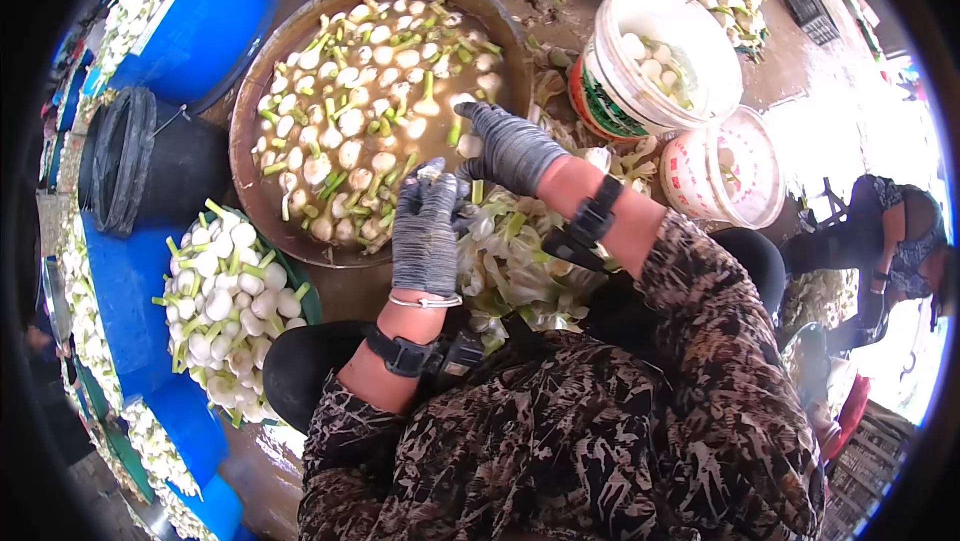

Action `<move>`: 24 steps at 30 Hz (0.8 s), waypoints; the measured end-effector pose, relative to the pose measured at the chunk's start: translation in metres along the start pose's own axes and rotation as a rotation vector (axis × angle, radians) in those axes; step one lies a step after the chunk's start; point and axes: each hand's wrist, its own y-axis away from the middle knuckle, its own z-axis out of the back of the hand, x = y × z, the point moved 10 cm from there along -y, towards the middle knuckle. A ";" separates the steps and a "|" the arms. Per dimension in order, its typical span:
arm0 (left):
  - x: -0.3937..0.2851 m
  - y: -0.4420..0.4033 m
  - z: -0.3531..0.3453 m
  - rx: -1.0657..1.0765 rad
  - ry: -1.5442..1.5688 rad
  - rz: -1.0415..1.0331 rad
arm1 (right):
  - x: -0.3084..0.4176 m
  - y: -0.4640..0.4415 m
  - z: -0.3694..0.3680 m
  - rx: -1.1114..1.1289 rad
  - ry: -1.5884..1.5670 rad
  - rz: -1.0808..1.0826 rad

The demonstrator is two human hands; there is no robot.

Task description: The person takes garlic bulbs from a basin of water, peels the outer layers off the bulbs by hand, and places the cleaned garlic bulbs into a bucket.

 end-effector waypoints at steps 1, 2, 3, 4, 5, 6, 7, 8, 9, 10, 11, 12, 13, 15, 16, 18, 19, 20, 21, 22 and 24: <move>0.003 -0.002 -0.001 -0.008 -0.046 0.032 | 0.010 0.016 0.023 -0.048 0.004 0.023; 0.009 -0.002 -0.005 0.014 -0.036 0.076 | 0.020 0.032 0.045 -0.097 0.009 0.045; 0.014 -0.001 -0.015 0.084 -0.020 0.137 | 0.030 0.046 0.059 -0.119 0.001 0.045; 0.019 0.001 -0.025 0.151 -0.006 0.199 | 0.032 0.060 0.069 -0.131 0.005 0.031; 0.027 0.005 -0.038 0.219 0.033 0.289 | 0.040 0.072 0.077 -0.150 0.047 0.069; 0.029 0.008 -0.045 0.229 0.024 0.293 | 0.046 0.083 0.081 -0.168 0.087 0.109; 0.029 0.012 -0.057 0.286 0.059 0.268 | 0.049 0.091 0.081 -0.172 0.140 0.102; 0.029 0.016 -0.069 0.342 0.093 0.243 | 0.047 0.098 0.083 -0.181 0.136 0.093; 0.031 0.018 -0.073 0.348 0.083 0.247 | 0.053 0.105 0.086 -0.205 0.134 0.166; 0.029 0.018 -0.075 0.368 0.078 0.209 | 0.059 0.110 0.088 -0.230 0.130 0.241; 0.024 0.019 -0.080 0.387 0.074 0.172 | 0.055 0.112 0.094 -0.249 0.026 0.233; 0.018 0.020 -0.086 0.408 0.072 0.133 | 0.052 0.115 0.096 -0.259 0.021 0.230; 0.024 0.024 -0.084 0.356 0.075 0.216 | 0.048 0.118 0.098 -0.270 -0.012 0.230; 0.026 0.026 -0.091 0.360 0.090 0.275 | 0.042 0.124 0.099 -0.302 -0.028 0.264; 0.030 0.027 -0.092 0.352 0.113 0.330 | 0.039 0.126 0.100 -0.306 -0.028 0.260; 0.034 0.023 -0.093 0.350 0.102 0.335 | 0.036 0.129 0.101 -0.326 -0.082 0.268; 0.036 0.023 -0.094 0.359 0.098 0.345 | 0.034 0.130 0.102 -0.328 -0.085 0.266; 0.036 0.022 -0.096 0.368 0.096 0.353 | 0.033 0.132 0.108 -0.367 -0.128 0.282; 0.035 0.021 -0.097 0.369 0.094 0.352 | 0.032 0.135 0.115 -0.405 -0.171 0.300; 0.031 0.019 -0.097 0.345 0.090 0.317 | 0.031 0.136 0.121 -0.408 -0.171 0.300; 0.027 0.016 -0.100 0.326 0.085 0.281 | 0.006 0.133 0.127 -0.356 -0.218 0.072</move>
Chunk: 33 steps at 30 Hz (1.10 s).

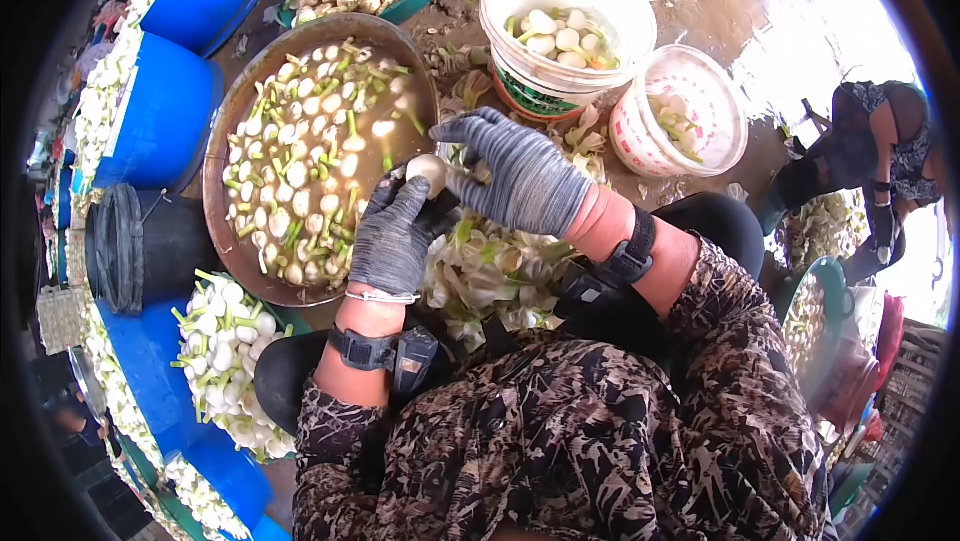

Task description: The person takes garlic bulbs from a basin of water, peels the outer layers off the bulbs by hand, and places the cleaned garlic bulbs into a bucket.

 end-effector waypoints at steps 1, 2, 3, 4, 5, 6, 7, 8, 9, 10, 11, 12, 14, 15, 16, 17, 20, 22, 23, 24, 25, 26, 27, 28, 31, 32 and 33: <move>-0.003 -0.001 0.001 -0.028 -0.057 -0.032 | -0.008 0.000 0.009 -0.124 0.068 -0.003; -0.006 -0.001 0.002 -0.055 -0.115 -0.064 | -0.010 -0.002 0.012 -0.129 0.070 -0.006; -0.005 -0.003 0.003 -0.070 -0.127 -0.091 | -0.012 -0.004 0.011 -0.103 0.135 -0.018; -0.002 -0.004 0.004 -0.066 -0.130 -0.086 | -0.014 -0.004 0.010 -0.075 0.199 -0.032; -0.005 -0.005 0.003 -0.059 -0.235 -0.118 | -0.010 -0.004 0.011 -0.108 0.232 -0.012; -0.008 -0.006 0.001 -0.050 -0.341 -0.150 | -0.011 -0.003 0.010 -0.112 0.234 -0.017; -0.008 -0.005 0.000 -0.066 -0.361 -0.143 | -0.012 -0.002 0.005 -0.107 0.267 0.009; -0.005 -0.007 0.001 -0.062 -0.363 -0.141 | -0.010 -0.002 0.002 -0.100 0.301 0.035; -0.010 -0.007 0.000 -0.053 -0.444 -0.221 | -0.011 -0.002 0.000 -0.085 0.299 0.007; -0.016 -0.006 -0.001 -0.046 -0.525 -0.302 | -0.010 -0.002 0.000 -0.085 0.299 0.008; -0.016 -0.005 -0.002 -0.048 -0.525 -0.304 | -0.009 -0.001 -0.001 -0.079 0.334 0.013; -0.019 -0.003 -0.004 -0.048 -0.550 -0.347 | -0.007 -0.001 -0.002 -0.073 0.367 0.018; -0.023 0.001 -0.008 -0.050 -0.576 -0.391 | -0.004 0.000 -0.002 -0.080 0.377 0.014; -0.025 0.002 -0.010 -0.059 -0.598 -0.393 | -0.003 0.000 -0.001 -0.088 0.390 0.008; -0.026 0.003 -0.012 -0.066 -0.621 -0.395 | -0.004 0.001 -0.003 -0.088 0.390 0.008; -0.025 0.003 -0.011 -0.066 -0.621 -0.395 | -0.006 0.002 -0.005 -0.099 0.405 0.002; -0.021 0.003 -0.006 -0.100 -0.723 -0.383 | -0.011 0.001 -0.012 -0.092 0.403 -0.044; -0.020 0.004 -0.007 -0.062 -0.690 -0.404 | -0.018 0.001 -0.015 -0.077 0.388 -0.088; -0.015 0.000 -0.004 -0.031 -0.603 -0.345 | -0.024 0.001 -0.014 -0.088 0.265 -0.107; -0.015 0.000 -0.003 -0.029 -0.604 -0.346 | -0.029 -0.001 -0.013 -0.100 0.143 -0.124; -0.013 0.001 -0.002 -0.007 -0.484 -0.319 | -0.033 -0.003 -0.011 -0.123 0.112 -0.133; -0.011 0.002 -0.002 0.015 -0.364 -0.291 | -0.037 -0.004 -0.009 -0.126 0.113 -0.133; -0.014 0.005 -0.005 0.076 -0.366 -0.325 | -0.045 -0.003 -0.005 -0.148 0.093 -0.156; -0.014 0.008 -0.004 0.079 -0.368 -0.324 | -0.055 -0.002 -0.001 -0.169 0.073 -0.178; -0.013 0.014 -0.010 0.206 -0.006 -0.214 | -0.072 -0.006 0.016 -0.189 0.378 -0.165; -0.013 0.013 -0.007 0.204 -0.005 -0.218 | -0.069 -0.006 0.023 -0.193 0.424 -0.202; -0.012 0.014 -0.007 0.222 0.018 -0.211 | -0.067 -0.007 0.026 -0.182 0.481 -0.211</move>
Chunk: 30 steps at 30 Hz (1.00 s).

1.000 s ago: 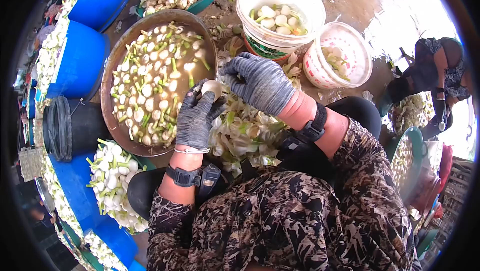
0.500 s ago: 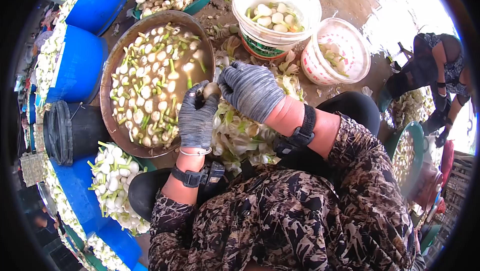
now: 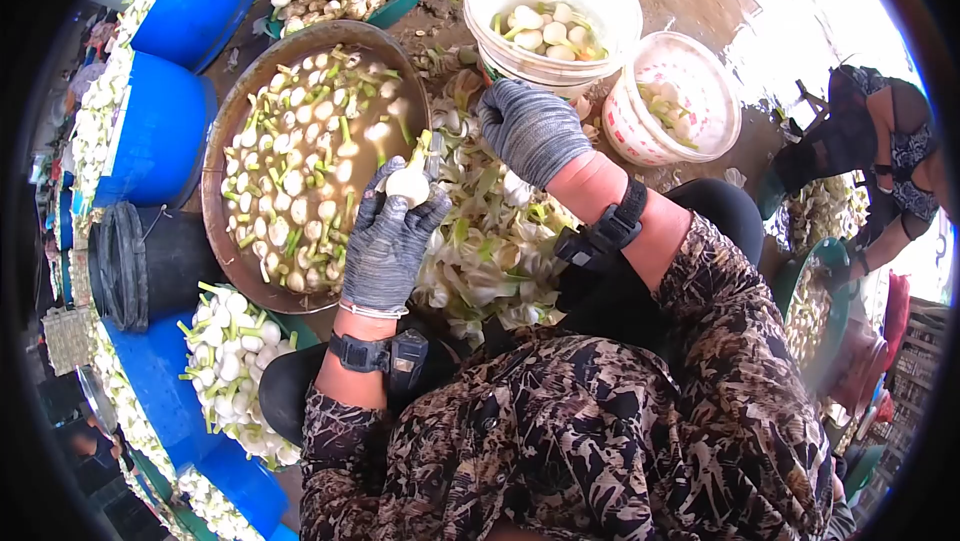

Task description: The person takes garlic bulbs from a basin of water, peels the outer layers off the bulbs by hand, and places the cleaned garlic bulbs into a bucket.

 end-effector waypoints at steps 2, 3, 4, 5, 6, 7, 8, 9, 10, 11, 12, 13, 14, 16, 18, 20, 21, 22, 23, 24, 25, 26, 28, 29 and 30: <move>-0.001 0.000 -0.002 0.018 0.025 0.005 | 0.013 0.001 0.011 -0.075 -0.125 0.066; -0.001 0.000 -0.005 0.033 0.054 0.018 | 0.028 0.003 0.025 -0.153 -0.250 0.127; -0.002 -0.001 -0.007 0.050 0.082 0.032 | 0.044 0.005 0.028 -0.064 -0.277 0.160; -0.001 -0.002 -0.004 0.052 0.080 0.034 | 0.050 0.007 0.031 -0.067 -0.277 0.158; 0.003 -0.003 0.001 0.044 0.102 0.056 | 0.069 0.011 0.033 -0.054 -0.308 0.310; 0.007 -0.003 0.004 0.036 0.123 0.080 | 0.085 0.019 0.035 -0.041 -0.338 0.462; 0.008 -0.003 0.003 0.038 0.121 0.086 | 0.092 0.023 0.035 -0.033 -0.280 0.523; 0.009 -0.003 -0.004 0.077 0.143 0.096 | 0.091 0.025 0.034 -0.035 -0.279 0.517; 0.009 -0.003 -0.009 0.116 0.166 0.105 | 0.089 0.026 0.027 0.001 -0.252 0.504; 0.010 -0.005 -0.010 0.117 0.165 0.107 | 0.088 0.026 0.020 0.038 -0.226 0.491; 0.010 -0.006 -0.013 0.140 0.117 0.094 | 0.086 0.026 0.018 0.037 -0.222 0.474; 0.009 -0.006 -0.016 0.163 0.068 0.080 | 0.086 0.026 0.018 0.037 -0.224 0.474; 0.009 -0.005 -0.018 0.161 0.067 0.082 | 0.086 0.027 0.020 0.033 -0.217 0.462; 0.008 -0.005 -0.024 0.156 -0.030 0.096 | 0.085 0.029 0.021 0.026 -0.210 0.444; 0.003 -0.004 -0.032 0.232 -0.098 0.076 | 0.073 0.027 0.013 0.088 -0.248 0.290; 0.001 -0.001 -0.035 0.312 -0.167 0.062 | 0.062 0.026 0.000 0.204 -0.353 0.156; 0.004 0.001 -0.027 0.284 -0.194 0.082 | 0.052 0.027 -0.012 0.325 -0.456 0.036; 0.006 0.001 -0.021 0.253 -0.222 0.098 | 0.050 0.027 -0.014 0.345 -0.512 0.034; 0.007 0.001 -0.025 0.252 -0.225 0.097 | 0.050 0.028 -0.012 0.343 -0.515 0.037; 0.009 -0.001 -0.017 0.107 -0.138 0.128 | 0.055 0.028 0.000 0.250 -0.497 0.118; 0.011 -0.003 -0.008 0.033 -0.093 0.144 | 0.060 0.028 0.012 0.157 -0.478 0.198; 0.013 -0.003 0.000 -0.041 -0.047 0.155 | 0.065 0.028 0.023 0.073 -0.500 0.259; -0.004 -0.006 -0.008 0.105 -0.718 -0.094 | 0.073 0.031 0.031 0.056 -0.462 0.291; -0.010 -0.005 -0.016 0.142 -0.938 -0.187 | 0.079 0.033 0.038 0.034 -0.426 0.315; -0.005 -0.006 -0.010 0.076 -0.688 -0.069 | 0.080 0.034 0.037 0.044 -0.376 0.293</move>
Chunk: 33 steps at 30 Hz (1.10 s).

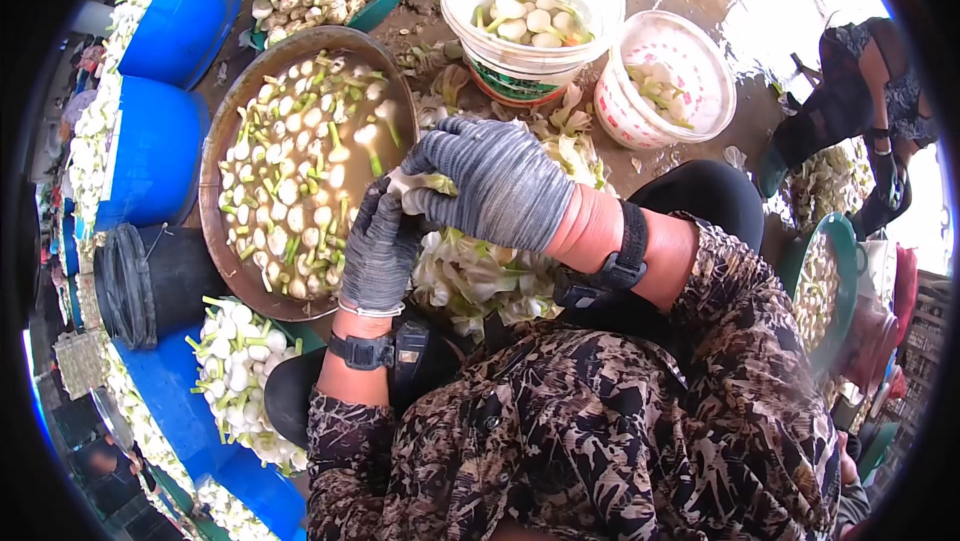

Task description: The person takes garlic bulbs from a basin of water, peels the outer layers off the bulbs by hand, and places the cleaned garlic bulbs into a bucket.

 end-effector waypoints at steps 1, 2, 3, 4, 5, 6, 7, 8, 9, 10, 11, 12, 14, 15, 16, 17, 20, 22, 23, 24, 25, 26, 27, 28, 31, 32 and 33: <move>0.009 0.001 -0.001 -0.031 0.254 0.122 | 0.001 0.001 -0.001 -0.003 0.001 -0.005; 0.010 0.001 -0.002 -0.027 0.253 0.124 | -0.002 0.003 -0.004 0.006 0.017 -0.058; 0.008 0.001 0.000 -0.038 0.226 0.100 | -0.007 0.004 -0.006 0.016 0.033 -0.111; 0.007 0.001 0.002 -0.051 0.200 0.075 | -0.011 0.004 -0.007 0.032 -0.039 -0.159; 0.007 0.000 0.003 -0.053 0.200 0.074 | -0.012 0.004 -0.008 0.033 -0.039 -0.157; 0.004 -0.002 0.000 -0.022 0.218 0.046 | -0.012 0.002 -0.005 -0.017 -0.156 -0.124; 0.001 -0.003 -0.002 0.011 0.235 0.018 | -0.013 0.002 -0.002 -0.067 -0.273 -0.091; 0.002 -0.002 -0.003 0.010 0.236 0.017 | -0.019 0.000 -0.002 -0.066 -0.273 -0.090; 0.007 -0.002 -0.010 0.045 0.498 0.067 | -0.017 -0.003 -0.005 -0.017 -0.161 0.006; 0.009 -0.001 -0.017 0.081 0.759 0.117 | -0.012 -0.004 -0.009 0.032 -0.047 0.102; 0.008 -0.002 -0.018 0.083 0.759 0.117 | -0.013 -0.004 -0.007 0.030 -0.046 0.101; -0.002 -0.004 -0.017 0.104 0.533 0.036 | -0.024 -0.004 -0.014 0.130 -0.232 -0.030; -0.009 -0.004 -0.017 0.126 0.306 -0.044 | -0.039 -0.001 -0.025 0.234 -0.338 -0.170; 0.002 -0.002 -0.019 0.151 0.589 0.048 | -0.041 0.001 -0.026 0.231 -0.338 -0.172; 0.009 0.001 -0.024 0.175 0.872 0.144 | -0.041 0.003 -0.026 0.225 -0.312 -0.176; 0.007 0.002 -0.024 0.176 0.871 0.146 | -0.041 0.004 -0.027 0.221 -0.286 -0.180; -0.002 0.004 -0.009 0.058 0.277 0.123 | -0.046 0.006 -0.030 0.193 -0.271 -0.222; -0.024 0.006 -0.013 0.132 -0.099 0.025 | -0.053 0.009 -0.035 0.182 -0.233 -0.292; -0.024 0.005 -0.013 0.133 -0.099 0.024 | -0.054 0.009 -0.034 0.129 -0.267 -0.304; -0.032 0.004 -0.011 0.116 -0.179 -0.073 | -0.054 0.010 -0.032 0.076 -0.301 -0.316; -0.040 0.005 -0.011 0.097 -0.260 -0.171 | -0.052 0.011 -0.033 0.075 -0.301 -0.315; -0.038 0.005 -0.010 0.097 -0.262 -0.172 | -0.040 0.008 -0.024 0.020 -0.217 -0.220; -0.030 0.004 -0.006 0.084 -0.156 -0.114 | -0.028 0.006 -0.016 -0.034 -0.132 -0.125; -0.023 0.004 -0.004 0.072 -0.049 -0.056 | -0.026 0.005 -0.014 -0.035 -0.132 -0.123; -0.012 0.002 -0.004 0.010 -0.026 0.070 | -0.005 0.004 -0.015 -0.017 0.034 0.073; -0.021 0.004 -0.004 -0.034 -0.065 -0.004 | -0.018 0.004 -0.017 -0.039 -0.012 -0.057; -0.020 0.004 -0.004 -0.033 -0.065 -0.002 | -0.033 0.006 -0.019 -0.062 -0.056 -0.187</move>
